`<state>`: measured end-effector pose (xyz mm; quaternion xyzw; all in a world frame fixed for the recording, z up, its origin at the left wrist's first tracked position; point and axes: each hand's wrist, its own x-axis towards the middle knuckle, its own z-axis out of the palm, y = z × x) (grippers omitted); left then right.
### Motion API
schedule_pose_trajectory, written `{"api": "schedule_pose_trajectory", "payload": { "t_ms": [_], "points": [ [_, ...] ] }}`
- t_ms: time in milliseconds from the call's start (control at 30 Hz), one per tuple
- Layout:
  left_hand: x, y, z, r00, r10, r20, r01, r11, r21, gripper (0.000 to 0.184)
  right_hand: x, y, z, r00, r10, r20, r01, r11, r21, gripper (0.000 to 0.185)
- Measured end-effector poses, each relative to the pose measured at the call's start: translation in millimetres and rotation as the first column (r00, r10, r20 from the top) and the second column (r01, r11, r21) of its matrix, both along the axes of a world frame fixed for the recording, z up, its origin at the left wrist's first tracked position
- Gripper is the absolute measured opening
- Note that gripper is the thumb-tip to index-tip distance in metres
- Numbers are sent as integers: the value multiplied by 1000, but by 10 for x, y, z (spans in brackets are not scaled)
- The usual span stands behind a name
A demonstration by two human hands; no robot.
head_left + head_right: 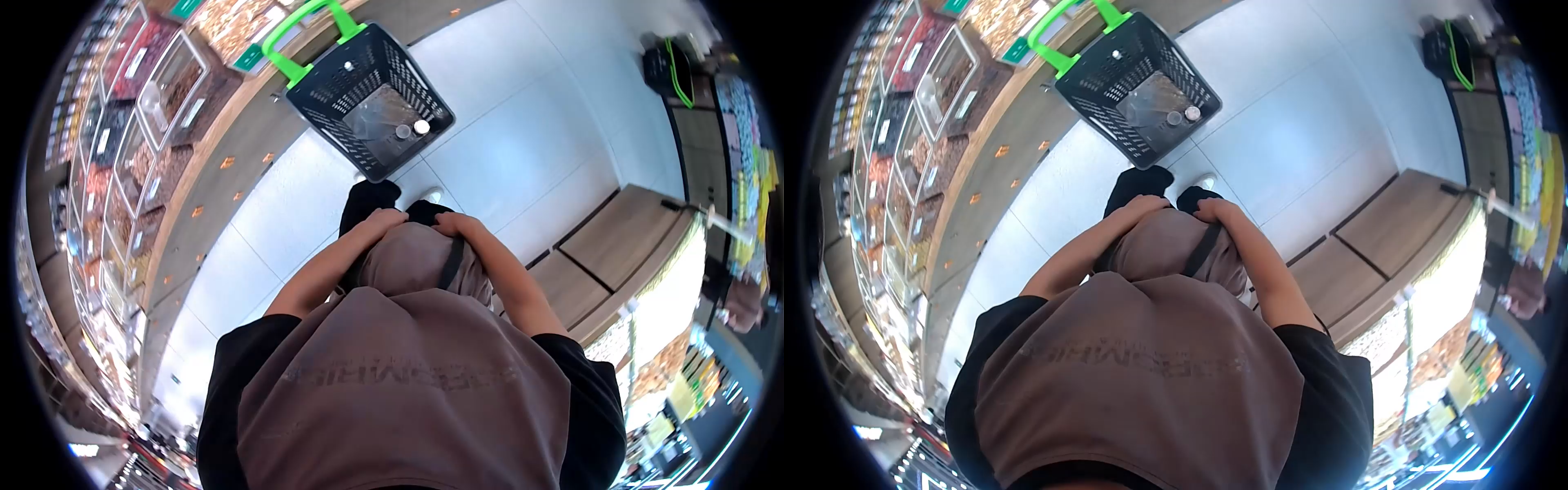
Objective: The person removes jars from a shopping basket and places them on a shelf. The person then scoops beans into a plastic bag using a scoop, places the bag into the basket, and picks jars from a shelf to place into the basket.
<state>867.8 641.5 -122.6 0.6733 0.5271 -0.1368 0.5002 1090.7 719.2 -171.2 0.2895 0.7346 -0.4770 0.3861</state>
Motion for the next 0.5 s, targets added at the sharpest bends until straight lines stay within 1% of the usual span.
{"api": "schedule_pose_trajectory", "payload": {
  "t_ms": [33,100,167,200,233,267,300,367,400,433,500],
  "points": [
    [-42,-20,-27,995,78,57,-77,997,-13,27,-76,31,-28,997,67,29,-67,998,-12,57],
    [-165,-2,-186,989,120,89,-122,992,15,28,-256,176,-1,991,129,46,-128,991,-29,55],
    [-189,82,-283,906,300,297,-303,952,-37,29,-380,346,178,983,162,81,-159,987,-38,53],
    [-206,120,-308,897,308,316,-311,949,-43,29,-394,374,211,981,157,114,-161,987,21,51],
    [-224,182,-356,900,295,320,-281,955,-91,30,-402,413,226,977,154,144,-168,982,85,50],
    [-218,303,-367,901,281,330,-251,959,-130,31,-440,437,276,967,187,175,-216,961,170,42],
    [-227,411,-378,890,293,350,-267,956,-123,31,-469,518,324,960,202,195,-237,955,178,42],
    [-264,504,-370,939,190,286,-164,980,-112,37,-519,591,413,953,293,72,-300,899,318,37],
    [-305,556,-390,948,231,220,-196,966,-171,41,-569,615,390,950,309,38,-301,885,355,34],
    [-324,577,-433,944,243,221,-208,963,-172,41,-614,653,390,946,321,39,-313,881,354,34],
    [-320,663,-381,958,202,203,-175,974,-145,42,-612,769,492,929,361,-79,-299,861,412,31]
  ]
}}
